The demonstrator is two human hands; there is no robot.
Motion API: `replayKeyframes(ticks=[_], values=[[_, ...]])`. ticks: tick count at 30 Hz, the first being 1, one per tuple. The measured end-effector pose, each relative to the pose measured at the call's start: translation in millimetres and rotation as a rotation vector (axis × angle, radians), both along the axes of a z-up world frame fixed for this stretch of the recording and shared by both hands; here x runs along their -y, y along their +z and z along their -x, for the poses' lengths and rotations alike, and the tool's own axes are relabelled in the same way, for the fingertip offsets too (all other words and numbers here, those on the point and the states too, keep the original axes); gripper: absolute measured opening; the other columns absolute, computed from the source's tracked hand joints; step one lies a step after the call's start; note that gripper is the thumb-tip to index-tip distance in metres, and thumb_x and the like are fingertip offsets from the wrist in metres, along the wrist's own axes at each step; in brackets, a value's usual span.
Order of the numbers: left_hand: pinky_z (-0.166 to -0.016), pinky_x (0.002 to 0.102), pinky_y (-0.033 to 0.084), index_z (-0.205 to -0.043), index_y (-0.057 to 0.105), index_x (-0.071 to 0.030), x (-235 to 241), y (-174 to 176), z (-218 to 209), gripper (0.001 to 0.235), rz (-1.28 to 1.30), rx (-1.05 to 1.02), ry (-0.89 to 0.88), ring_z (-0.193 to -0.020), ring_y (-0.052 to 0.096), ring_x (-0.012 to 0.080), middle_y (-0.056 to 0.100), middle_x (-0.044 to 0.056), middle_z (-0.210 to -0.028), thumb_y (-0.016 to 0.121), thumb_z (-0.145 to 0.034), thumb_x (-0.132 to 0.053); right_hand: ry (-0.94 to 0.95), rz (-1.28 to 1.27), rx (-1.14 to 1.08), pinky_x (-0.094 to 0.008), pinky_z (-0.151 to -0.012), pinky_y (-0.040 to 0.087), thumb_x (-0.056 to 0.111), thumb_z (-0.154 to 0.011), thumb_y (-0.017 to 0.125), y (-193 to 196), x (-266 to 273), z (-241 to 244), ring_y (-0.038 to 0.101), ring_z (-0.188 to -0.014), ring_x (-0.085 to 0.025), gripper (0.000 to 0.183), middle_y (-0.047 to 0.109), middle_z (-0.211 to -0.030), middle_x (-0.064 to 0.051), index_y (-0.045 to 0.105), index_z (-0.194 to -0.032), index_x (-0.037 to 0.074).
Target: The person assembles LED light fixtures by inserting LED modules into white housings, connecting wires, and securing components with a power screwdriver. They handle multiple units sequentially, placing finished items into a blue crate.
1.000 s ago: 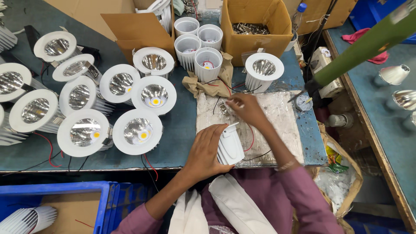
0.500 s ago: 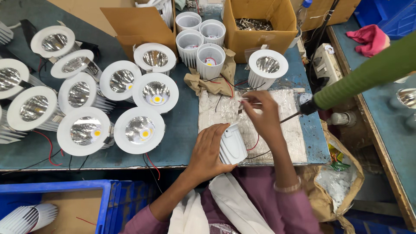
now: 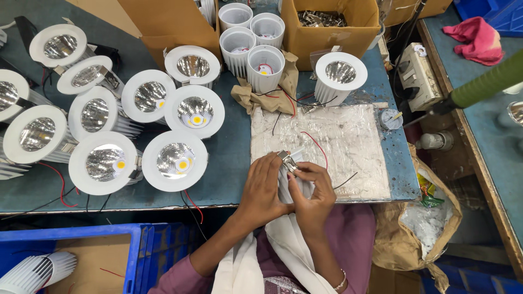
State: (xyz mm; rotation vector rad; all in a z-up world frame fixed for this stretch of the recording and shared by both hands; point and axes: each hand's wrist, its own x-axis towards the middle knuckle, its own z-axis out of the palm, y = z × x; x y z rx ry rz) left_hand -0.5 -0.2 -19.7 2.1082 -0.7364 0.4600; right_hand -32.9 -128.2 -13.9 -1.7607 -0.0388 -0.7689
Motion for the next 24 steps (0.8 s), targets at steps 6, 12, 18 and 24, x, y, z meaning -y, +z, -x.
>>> replayKeyframes(ticks=[6, 12, 18, 24], values=[[-0.117, 0.054, 0.032, -0.14, 0.04, 0.001, -0.1, -5.1, -0.6, 0.098, -0.015, -0.024, 0.028, -0.135, 0.047, 0.0428, 0.05, 0.027, -0.139, 0.088, -0.06, -0.029, -0.094, 0.099, -0.039, -0.031, -0.088, 0.056, -0.003, -0.082, 0.079, 1.4, -10.1, -4.1, 0.07, -0.1, -0.02, 0.015, 0.07, -0.11, -0.012, 0.072, -0.095, -0.001], [-0.119, 0.054, 0.029, -0.14, 0.039, 0.003, -5.0, -4.8, -2.5, 0.097, -0.009, -0.077, -0.032, -0.135, 0.045, 0.044, 0.049, 0.027, -0.14, 0.086, -0.06, -0.027, -0.107, 0.163, -0.06, -0.032, -0.086, 0.056, -0.002, -0.081, 0.079, 13.3, -9.3, -4.8, 0.071, -0.097, -0.021, 0.015, 0.072, -0.108, -0.012, 0.072, -0.094, -0.001], [-0.128, 0.048, 0.022, -0.143, 0.055, 0.002, -21.5, -8.7, -10.5, 0.063, 0.362, -0.312, -0.224, -0.145, 0.048, 0.0334, 0.058, 0.02, -0.149, 0.071, -0.084, -0.013, -0.08, 0.228, -0.11, -0.033, -0.083, 0.055, 0.0, -0.079, 0.08, 26.4, -4.7, -5.0, 0.071, -0.092, -0.022, 0.014, 0.074, -0.104, -0.011, 0.071, -0.09, 0.0], [-0.128, 0.043, 0.027, -0.104, 0.078, 0.0, -1.7, -12.1, -25.3, 0.024, 0.619, -0.586, -0.014, -0.089, 0.07, 0.0109, 0.08, 0.006, -0.094, 0.064, -0.1, -0.02, -0.088, 0.312, -0.125, -0.035, -0.081, 0.055, 0.001, -0.078, 0.08, 31.4, -7.7, -5.7, 0.07, -0.091, -0.024, 0.013, 0.073, -0.102, -0.01, 0.071, -0.088, 0.0]])
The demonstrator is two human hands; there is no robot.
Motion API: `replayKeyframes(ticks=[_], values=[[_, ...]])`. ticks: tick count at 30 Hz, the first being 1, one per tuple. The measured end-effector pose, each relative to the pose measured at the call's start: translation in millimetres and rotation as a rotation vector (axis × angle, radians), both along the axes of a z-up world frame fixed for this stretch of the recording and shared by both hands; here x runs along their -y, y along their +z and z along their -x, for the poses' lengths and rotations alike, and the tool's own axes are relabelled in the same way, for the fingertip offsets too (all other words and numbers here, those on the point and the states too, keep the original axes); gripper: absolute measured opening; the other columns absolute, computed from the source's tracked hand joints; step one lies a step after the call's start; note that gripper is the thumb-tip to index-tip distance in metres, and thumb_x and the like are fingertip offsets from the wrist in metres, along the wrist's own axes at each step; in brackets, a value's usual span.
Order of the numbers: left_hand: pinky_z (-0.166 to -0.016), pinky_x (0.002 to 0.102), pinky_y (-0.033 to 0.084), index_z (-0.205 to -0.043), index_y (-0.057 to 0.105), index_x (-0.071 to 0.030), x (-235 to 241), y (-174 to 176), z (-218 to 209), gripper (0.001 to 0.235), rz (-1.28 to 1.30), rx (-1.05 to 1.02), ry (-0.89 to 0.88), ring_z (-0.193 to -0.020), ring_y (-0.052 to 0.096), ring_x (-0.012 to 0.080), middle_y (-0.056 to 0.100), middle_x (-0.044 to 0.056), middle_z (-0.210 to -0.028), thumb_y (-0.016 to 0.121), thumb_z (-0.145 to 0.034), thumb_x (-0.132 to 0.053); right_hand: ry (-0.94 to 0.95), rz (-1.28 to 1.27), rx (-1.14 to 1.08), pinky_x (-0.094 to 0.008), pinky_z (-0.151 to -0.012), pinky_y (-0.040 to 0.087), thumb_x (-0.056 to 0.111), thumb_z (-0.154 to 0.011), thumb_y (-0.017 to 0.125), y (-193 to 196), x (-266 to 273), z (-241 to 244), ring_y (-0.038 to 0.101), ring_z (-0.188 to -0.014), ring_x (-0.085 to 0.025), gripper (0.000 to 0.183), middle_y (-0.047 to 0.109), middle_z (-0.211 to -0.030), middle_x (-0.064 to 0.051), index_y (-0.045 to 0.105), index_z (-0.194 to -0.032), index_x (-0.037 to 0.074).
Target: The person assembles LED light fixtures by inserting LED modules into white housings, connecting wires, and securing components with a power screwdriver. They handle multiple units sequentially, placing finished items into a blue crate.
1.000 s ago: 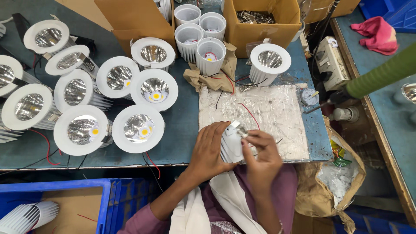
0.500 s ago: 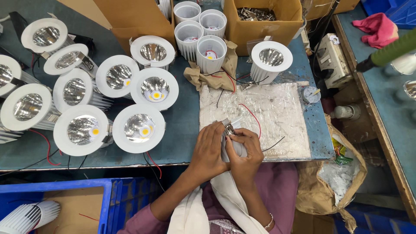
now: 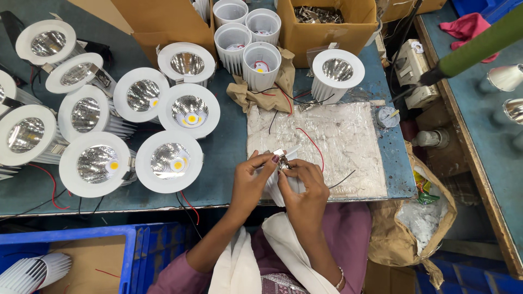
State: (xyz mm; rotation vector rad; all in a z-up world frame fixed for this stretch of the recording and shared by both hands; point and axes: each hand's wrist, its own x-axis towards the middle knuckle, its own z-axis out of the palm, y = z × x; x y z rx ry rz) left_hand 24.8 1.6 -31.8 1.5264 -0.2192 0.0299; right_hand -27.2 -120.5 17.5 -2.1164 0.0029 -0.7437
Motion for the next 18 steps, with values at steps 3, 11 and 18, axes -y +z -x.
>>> replayKeyframes(ticks=[3, 11, 18], values=[[-0.126, 0.043, 0.025, -0.098, 0.079, 0.001, 4.3, 2.7, -1.4, 0.022, 0.016, 0.006, 0.039, -0.081, 0.071, 0.0085, 0.079, 0.004, -0.089, 0.068, -0.096, -0.019, 0.014, 0.074, -0.009, -0.036, -0.08, 0.054, 0.001, -0.079, 0.079, 2.1, 1.1, 0.7, 0.069, -0.091, -0.026, 0.013, 0.073, -0.104, -0.01, 0.07, -0.088, 0.0], [-0.126, 0.042, 0.025, -0.097, 0.079, -0.001, 3.7, 15.5, 0.9, 0.018, 0.016, -0.002, 0.025, -0.08, 0.071, 0.0066, 0.08, 0.002, -0.089, 0.07, -0.094, -0.016, 0.034, 0.146, -0.038, -0.039, -0.082, 0.053, 0.001, -0.083, 0.076, 4.0, -0.1, 3.5, 0.066, -0.095, -0.029, 0.013, 0.071, -0.108, -0.012, 0.071, -0.094, -0.002], [-0.126, 0.042, 0.026, -0.095, 0.079, 0.0, 4.7, 19.6, 0.7, 0.018, 0.011, -0.002, 0.028, -0.078, 0.07, 0.0062, 0.079, 0.003, -0.085, 0.07, -0.095, -0.015, 0.076, 0.142, -0.015, -0.039, -0.083, 0.053, 0.001, -0.084, 0.075, 9.9, 2.7, 2.8, 0.065, -0.097, -0.03, 0.013, 0.071, -0.109, -0.013, 0.071, -0.096, -0.002]])
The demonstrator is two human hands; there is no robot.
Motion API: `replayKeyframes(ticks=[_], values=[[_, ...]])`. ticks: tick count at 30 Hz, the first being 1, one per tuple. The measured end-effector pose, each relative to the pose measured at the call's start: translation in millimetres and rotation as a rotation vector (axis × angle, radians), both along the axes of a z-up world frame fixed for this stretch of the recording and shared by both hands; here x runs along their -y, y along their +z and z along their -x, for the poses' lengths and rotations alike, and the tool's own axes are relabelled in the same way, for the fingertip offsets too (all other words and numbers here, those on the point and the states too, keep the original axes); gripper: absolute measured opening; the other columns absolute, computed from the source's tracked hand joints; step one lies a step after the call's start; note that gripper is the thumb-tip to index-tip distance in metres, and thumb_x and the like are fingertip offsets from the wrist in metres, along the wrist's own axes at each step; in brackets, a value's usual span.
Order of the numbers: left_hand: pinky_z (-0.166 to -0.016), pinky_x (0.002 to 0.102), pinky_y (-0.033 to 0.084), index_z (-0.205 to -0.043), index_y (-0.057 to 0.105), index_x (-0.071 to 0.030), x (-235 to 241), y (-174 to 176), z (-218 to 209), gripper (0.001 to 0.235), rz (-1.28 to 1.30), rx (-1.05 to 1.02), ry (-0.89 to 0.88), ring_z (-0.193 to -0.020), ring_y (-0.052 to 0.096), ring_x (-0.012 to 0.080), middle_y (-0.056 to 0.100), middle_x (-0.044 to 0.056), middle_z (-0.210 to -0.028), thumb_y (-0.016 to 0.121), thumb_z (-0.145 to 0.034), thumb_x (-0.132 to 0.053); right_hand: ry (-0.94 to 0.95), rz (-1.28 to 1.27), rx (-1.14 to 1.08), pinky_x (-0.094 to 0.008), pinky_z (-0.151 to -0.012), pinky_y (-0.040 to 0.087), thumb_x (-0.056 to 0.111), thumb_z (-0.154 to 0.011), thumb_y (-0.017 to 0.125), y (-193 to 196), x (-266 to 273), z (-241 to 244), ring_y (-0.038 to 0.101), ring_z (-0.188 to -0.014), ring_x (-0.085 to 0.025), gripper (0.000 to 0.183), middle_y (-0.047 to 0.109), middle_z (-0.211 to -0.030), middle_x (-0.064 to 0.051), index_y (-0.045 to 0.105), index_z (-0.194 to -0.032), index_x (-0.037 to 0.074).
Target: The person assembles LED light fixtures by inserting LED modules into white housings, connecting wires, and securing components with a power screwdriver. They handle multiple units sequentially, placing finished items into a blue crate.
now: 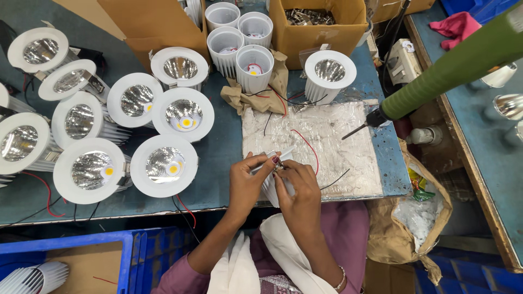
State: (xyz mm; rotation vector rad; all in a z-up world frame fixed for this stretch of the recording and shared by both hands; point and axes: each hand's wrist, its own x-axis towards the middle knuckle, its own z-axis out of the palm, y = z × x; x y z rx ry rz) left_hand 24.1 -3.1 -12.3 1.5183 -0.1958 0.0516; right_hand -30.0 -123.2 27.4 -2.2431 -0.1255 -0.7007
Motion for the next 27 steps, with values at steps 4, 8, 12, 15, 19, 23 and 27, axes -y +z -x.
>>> replayKeyframes(ticks=[4, 8, 12, 15, 19, 23, 27], values=[[-0.124, 0.041, 0.032, -0.092, 0.079, 0.0, 1.6, -1.9, -1.3, 0.019, -0.024, -0.002, 0.018, -0.075, 0.067, 0.0046, 0.078, 0.002, -0.08, 0.071, -0.095, -0.016, -0.02, -0.004, -0.002, -0.039, -0.084, 0.053, 0.001, -0.083, 0.076, -0.7, -1.2, 1.1, 0.066, -0.098, -0.03, 0.014, 0.071, -0.108, -0.013, 0.072, -0.096, -0.002], [-0.123, 0.041, 0.034, -0.092, 0.08, 0.0, 3.1, -2.6, -1.5, 0.019, -0.029, 0.002, 0.032, -0.075, 0.066, 0.0036, 0.078, 0.001, -0.08, 0.071, -0.094, -0.016, 0.056, -0.124, -0.064, -0.035, -0.086, 0.054, 0.004, -0.083, 0.077, -12.7, 17.1, -0.4, 0.069, -0.1, -0.026, 0.013, 0.073, -0.107, -0.012, 0.075, -0.095, -0.001], [-0.123, 0.042, 0.033, -0.088, 0.078, 0.001, 5.5, -1.7, -1.7, 0.018, -0.022, 0.015, 0.054, -0.076, 0.067, 0.0034, 0.08, 0.0, -0.085, 0.072, -0.093, -0.016, -0.083, -0.439, -0.079, -0.028, -0.083, 0.058, 0.006, -0.092, 0.067, -39.4, 80.2, -55.1, 0.071, -0.095, -0.015, 0.018, 0.076, -0.107, -0.01, 0.072, -0.108, -0.002], [-0.117, 0.034, 0.039, -0.089, 0.079, 0.004, 6.4, 0.0, -1.6, 0.018, -0.058, 0.049, 0.076, -0.073, 0.066, 0.0055, 0.079, 0.004, -0.081, 0.073, -0.092, -0.013, -0.326, -0.259, -0.106, -0.028, -0.073, 0.059, 0.009, -0.092, 0.075, -66.0, 133.6, -98.2, 0.073, -0.083, -0.018, 0.016, 0.075, -0.099, -0.013, 0.073, -0.104, -0.002], [-0.071, 0.025, 0.049, -0.094, 0.08, 0.003, 7.6, 2.5, 1.3, 0.018, 0.027, -0.103, 0.083, -0.074, 0.063, 0.0046, 0.073, 0.003, -0.08, 0.077, -0.089, -0.014, -0.354, -0.099, -0.067, -0.034, -0.071, 0.056, 0.011, -0.087, 0.082, -97.3, 160.1, -132.0, 0.071, -0.074, -0.023, 0.02, 0.07, -0.09, -0.014, 0.072, -0.094, -0.004], [-0.069, 0.021, 0.05, -0.093, 0.08, 0.004, 8.3, 2.0, 0.3, 0.018, 0.012, -0.051, 0.089, -0.075, 0.064, 0.0048, 0.073, 0.003, -0.081, 0.077, -0.09, -0.014, -0.427, 0.036, -0.102, -0.041, -0.07, 0.053, 0.016, -0.079, 0.087, -109.0, 158.7, -144.3, 0.068, -0.075, -0.029, 0.022, 0.068, -0.088, -0.014, 0.075, -0.088, -0.001], [-0.066, 0.021, 0.05, -0.098, 0.081, 0.001, 8.3, 0.1, 0.3, 0.017, 0.022, -0.084, 0.089, -0.073, 0.063, 0.0042, 0.073, 0.003, -0.081, 0.076, -0.089, -0.013, -0.444, 0.052, -0.135, -0.042, -0.072, 0.052, 0.012, -0.085, 0.081, -112.3, 157.5, -143.8, 0.068, -0.079, -0.031, 0.011, 0.068, -0.092, -0.014, 0.076, -0.089, 0.003]])
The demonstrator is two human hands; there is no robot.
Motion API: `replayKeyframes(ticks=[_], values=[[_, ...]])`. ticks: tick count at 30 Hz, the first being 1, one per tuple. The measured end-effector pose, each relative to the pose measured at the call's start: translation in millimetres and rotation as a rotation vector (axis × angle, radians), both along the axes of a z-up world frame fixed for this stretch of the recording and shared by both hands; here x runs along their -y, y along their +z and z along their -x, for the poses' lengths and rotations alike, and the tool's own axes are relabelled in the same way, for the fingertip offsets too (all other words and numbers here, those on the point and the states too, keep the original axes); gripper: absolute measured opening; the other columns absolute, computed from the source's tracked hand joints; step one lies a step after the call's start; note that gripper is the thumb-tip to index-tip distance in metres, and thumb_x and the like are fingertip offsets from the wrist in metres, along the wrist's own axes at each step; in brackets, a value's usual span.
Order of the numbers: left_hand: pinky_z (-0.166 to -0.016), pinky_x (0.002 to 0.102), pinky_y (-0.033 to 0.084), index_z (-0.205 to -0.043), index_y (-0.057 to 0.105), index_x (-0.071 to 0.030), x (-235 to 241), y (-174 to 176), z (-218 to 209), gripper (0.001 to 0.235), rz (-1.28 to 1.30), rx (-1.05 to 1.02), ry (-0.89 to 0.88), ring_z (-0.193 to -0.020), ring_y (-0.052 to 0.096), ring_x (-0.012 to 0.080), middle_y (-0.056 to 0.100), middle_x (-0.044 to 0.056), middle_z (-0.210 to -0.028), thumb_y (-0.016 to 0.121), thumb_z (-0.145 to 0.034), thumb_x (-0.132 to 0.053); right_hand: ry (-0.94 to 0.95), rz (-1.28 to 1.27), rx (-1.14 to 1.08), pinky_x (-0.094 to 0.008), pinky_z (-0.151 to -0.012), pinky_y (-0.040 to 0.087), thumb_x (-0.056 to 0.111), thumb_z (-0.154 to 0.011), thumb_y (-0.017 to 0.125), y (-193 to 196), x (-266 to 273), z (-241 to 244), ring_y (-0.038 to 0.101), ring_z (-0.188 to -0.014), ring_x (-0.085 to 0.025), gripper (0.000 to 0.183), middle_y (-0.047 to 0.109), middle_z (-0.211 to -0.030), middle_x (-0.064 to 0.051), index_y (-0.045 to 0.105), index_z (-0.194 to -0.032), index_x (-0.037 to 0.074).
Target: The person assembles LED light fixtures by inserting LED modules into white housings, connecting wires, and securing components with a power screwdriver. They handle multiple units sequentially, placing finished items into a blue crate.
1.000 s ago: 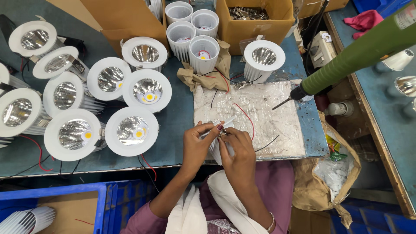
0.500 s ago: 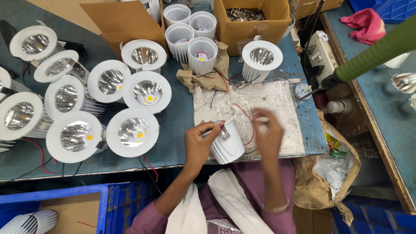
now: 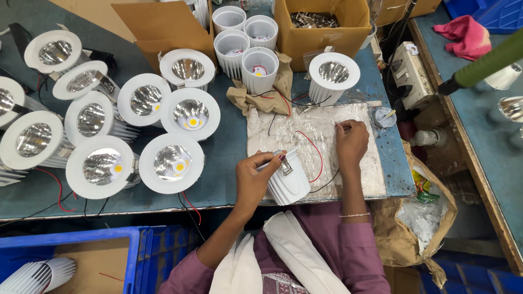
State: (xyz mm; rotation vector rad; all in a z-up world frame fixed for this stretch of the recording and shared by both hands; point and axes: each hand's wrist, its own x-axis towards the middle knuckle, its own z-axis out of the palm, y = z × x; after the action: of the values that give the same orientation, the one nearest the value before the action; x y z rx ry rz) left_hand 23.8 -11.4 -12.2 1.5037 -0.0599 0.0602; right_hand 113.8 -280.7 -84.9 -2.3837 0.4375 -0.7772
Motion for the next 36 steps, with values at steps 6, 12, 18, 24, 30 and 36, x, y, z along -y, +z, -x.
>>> replayKeyframes(ticks=[6, 12, 18, 24, 30, 36], values=[[-0.065, 0.021, 0.049, -0.095, 0.08, 0.003, -0.3, -0.9, -1.3, 0.017, 0.027, -0.011, -0.02, -0.073, 0.063, 0.0038, 0.073, 0.002, -0.083, 0.077, -0.09, -0.013, 0.115, -0.034, 0.049, -0.037, -0.072, 0.055, 0.002, -0.094, 0.071, 7.1, 4.0, 9.1, 0.071, -0.081, -0.026, 0.005, 0.072, -0.094, -0.015, 0.072, -0.099, 0.0], [-0.065, 0.021, 0.049, -0.089, 0.079, 0.004, -1.0, -1.3, -1.0, 0.017, 0.028, -0.001, -0.031, -0.072, 0.061, 0.0026, 0.072, 0.001, -0.079, 0.076, -0.091, -0.013, 0.341, -0.395, 0.144, -0.026, -0.073, 0.06, -0.003, -0.097, 0.068, 54.4, -11.1, 47.2, 0.072, -0.085, -0.015, 0.011, 0.073, -0.099, -0.012, 0.072, -0.107, -0.003], [-0.064, 0.021, 0.05, -0.089, 0.078, 0.005, -0.9, -1.9, -3.0, 0.018, 0.032, -0.009, -0.051, -0.071, 0.062, 0.0023, 0.073, 0.001, -0.078, 0.074, -0.091, -0.013, 0.542, -0.648, 0.123, -0.026, -0.085, 0.059, -0.004, -0.092, 0.072, 94.1, -68.6, 107.3, 0.071, -0.093, -0.014, 0.018, 0.073, -0.103, -0.012, 0.071, -0.11, -0.006], [-0.07, 0.021, 0.053, -0.091, 0.078, 0.004, -2.1, 1.1, -4.4, 0.019, -0.006, 0.029, -0.046, -0.076, 0.066, 0.0028, 0.076, 0.002, -0.081, 0.074, -0.092, -0.014, 0.692, -0.585, 0.149, -0.029, -0.09, 0.06, -0.006, -0.088, 0.074, 98.0, -108.2, 125.0, 0.072, -0.1, -0.017, 0.017, 0.073, -0.109, -0.014, 0.072, -0.105, -0.005], [-0.068, 0.022, 0.053, -0.092, 0.079, 0.003, -2.4, 7.3, -2.5, 0.019, -0.006, 0.001, -0.067, -0.074, 0.065, 0.003, 0.076, 0.002, -0.079, 0.075, -0.092, -0.016, 0.7, -0.326, 0.247, -0.031, -0.089, 0.059, -0.008, -0.085, 0.076, 93.4, -115.3, 124.8, 0.073, -0.101, -0.02, 0.02, 0.074, -0.107, -0.012, 0.073, -0.103, 0.0], [-0.071, 0.021, 0.054, -0.094, 0.079, 0.002, -2.9, 8.0, -3.2, 0.019, -0.009, 0.022, -0.054, -0.076, 0.066, 0.0029, 0.077, 0.003, -0.08, 0.075, -0.091, -0.016, 0.676, -0.076, 0.333, -0.032, -0.08, 0.057, -0.007, -0.082, 0.079, 91.3, -118.5, 119.7, 0.07, -0.094, -0.022, 0.023, 0.072, -0.102, -0.009, 0.074, -0.102, 0.003]])
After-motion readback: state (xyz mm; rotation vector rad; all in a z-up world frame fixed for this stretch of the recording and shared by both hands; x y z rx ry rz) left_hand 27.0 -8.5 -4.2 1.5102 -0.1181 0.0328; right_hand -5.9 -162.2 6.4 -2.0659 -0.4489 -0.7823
